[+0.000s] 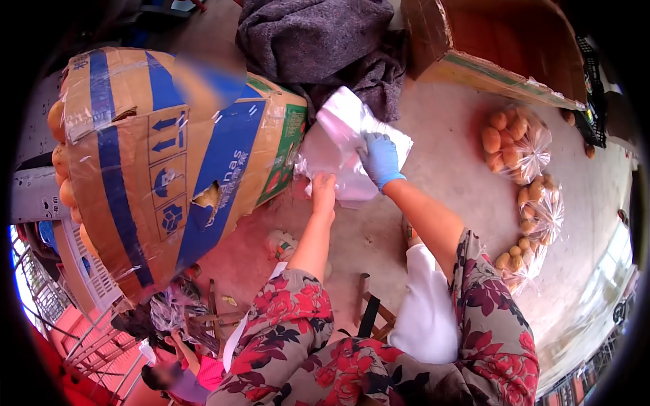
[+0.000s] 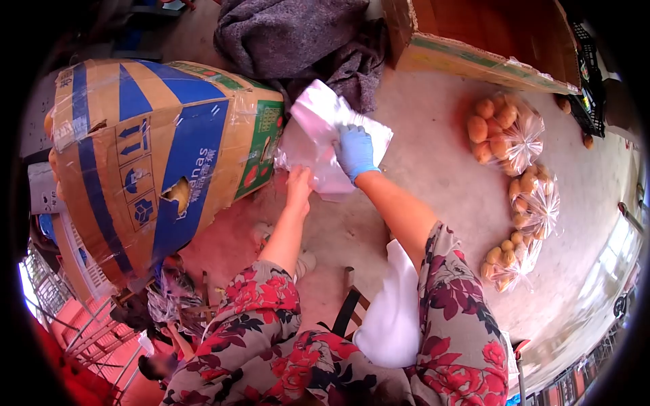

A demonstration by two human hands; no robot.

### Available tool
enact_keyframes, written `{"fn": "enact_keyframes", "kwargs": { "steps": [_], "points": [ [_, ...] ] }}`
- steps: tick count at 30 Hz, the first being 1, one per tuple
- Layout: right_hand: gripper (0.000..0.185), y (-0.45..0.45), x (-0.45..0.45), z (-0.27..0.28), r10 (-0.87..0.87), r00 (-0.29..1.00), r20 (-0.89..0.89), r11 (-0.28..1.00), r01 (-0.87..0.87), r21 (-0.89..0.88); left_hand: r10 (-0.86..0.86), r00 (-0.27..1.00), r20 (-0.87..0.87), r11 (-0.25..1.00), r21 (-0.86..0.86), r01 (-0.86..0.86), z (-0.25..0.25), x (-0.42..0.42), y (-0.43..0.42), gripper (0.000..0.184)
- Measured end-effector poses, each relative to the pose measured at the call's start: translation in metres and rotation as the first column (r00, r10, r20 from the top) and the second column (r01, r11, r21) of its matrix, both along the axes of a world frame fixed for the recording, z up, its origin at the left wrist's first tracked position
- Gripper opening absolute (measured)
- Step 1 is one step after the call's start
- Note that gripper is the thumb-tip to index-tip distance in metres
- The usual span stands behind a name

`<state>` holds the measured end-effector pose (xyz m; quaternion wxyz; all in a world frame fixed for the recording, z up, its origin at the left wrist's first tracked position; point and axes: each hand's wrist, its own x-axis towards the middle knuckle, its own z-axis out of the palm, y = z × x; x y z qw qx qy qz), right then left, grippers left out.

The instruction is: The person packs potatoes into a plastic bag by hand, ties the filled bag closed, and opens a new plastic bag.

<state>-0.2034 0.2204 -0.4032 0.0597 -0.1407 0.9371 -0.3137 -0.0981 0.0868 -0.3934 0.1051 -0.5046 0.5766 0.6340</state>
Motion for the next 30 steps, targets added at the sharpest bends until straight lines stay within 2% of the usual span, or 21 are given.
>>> {"fn": "enact_keyframes", "kwargs": {
  "steps": [2, 5, 10, 12, 14, 16, 19, 20, 22, 23, 24, 26, 27, 30],
  "points": [
    [0.027, 0.011, 0.000, -0.013, 0.055, 0.979, 0.197, 0.998, -0.055, -0.006, 0.047, 0.999, 0.003, 0.989, 0.140, -0.047, 0.003, 0.003, -0.001, 0.041],
    [0.025, 0.018, 0.015, 0.036, 0.097, 0.991, 0.096, 0.982, -0.079, -0.171, 0.087, 0.995, -0.044, 0.971, 0.227, -0.074, 0.024, 0.002, 0.002, 0.040],
    [0.023, 0.004, 0.049, 0.082, 0.378, 0.919, -0.114, 0.885, -0.394, -0.247, 0.111, 0.978, -0.178, 0.896, 0.443, -0.021, 0.063, 0.000, 0.006, 0.053],
    [0.019, -0.012, 0.059, 0.103, 0.460, 0.875, -0.151, 0.843, -0.484, -0.235, 0.164, 0.952, -0.260, 0.891, 0.452, -0.030, 0.101, -0.004, 0.008, 0.046],
    [0.022, -0.026, 0.065, 0.137, 0.508, 0.853, -0.117, 0.792, -0.516, -0.326, 0.199, 0.944, -0.263, 0.923, 0.373, -0.091, 0.106, 0.006, 0.001, 0.036],
    [0.021, -0.031, 0.065, 0.167, 0.607, 0.792, -0.061, 0.757, -0.600, -0.259, 0.198, 0.937, -0.287, 0.960, 0.250, -0.126, 0.126, 0.014, -0.007, 0.025],
    [0.022, -0.037, 0.061, 0.232, 0.702, 0.670, -0.241, 0.629, -0.742, -0.230, 0.098, 0.955, -0.282, 0.994, 0.065, -0.083, 0.185, 0.028, -0.015, 0.021],
    [0.033, -0.033, 0.057, 0.248, 0.712, 0.670, -0.210, 0.663, -0.740, -0.114, -0.007, 0.957, -0.291, 0.995, -0.097, -0.022, 0.193, 0.035, -0.019, 0.023],
    [0.060, -0.028, 0.057, 0.292, 0.598, 0.750, -0.281, 0.755, -0.646, -0.115, 0.009, 0.906, -0.424, 0.998, -0.046, -0.031, 0.221, 0.043, -0.023, 0.024],
    [0.091, -0.020, 0.054, 0.314, 0.635, 0.746, -0.199, 0.754, -0.655, -0.049, -0.011, 0.871, -0.491, 0.995, -0.088, -0.037, 0.236, 0.048, -0.021, 0.026],
    [0.101, -0.014, 0.053, 0.320, 0.638, 0.760, -0.125, 0.764, -0.645, -0.021, -0.041, 0.853, -0.521, 0.993, -0.114, -0.022, 0.257, 0.050, -0.020, 0.025],
    [0.106, -0.004, 0.066, 0.336, 0.639, 0.769, -0.030, 0.769, -0.637, 0.062, -0.069, 0.797, -0.600, 0.995, -0.094, 0.016, 0.306, 0.057, -0.009, 0.026],
    [0.103, -0.001, 0.068, 0.329, 0.652, 0.758, -0.001, 0.754, -0.648, 0.106, -0.088, 0.745, -0.662, 0.995, -0.096, 0.031, 0.305, 0.055, -0.005, 0.028],
    [0.095, -0.004, 0.061, 0.288, 0.727, 0.679, 0.102, 0.667, -0.734, 0.129, -0.090, 0.691, -0.717, 0.996, -0.082, 0.045, 0.372, 0.065, 0.021, 0.031]
  ]
}}
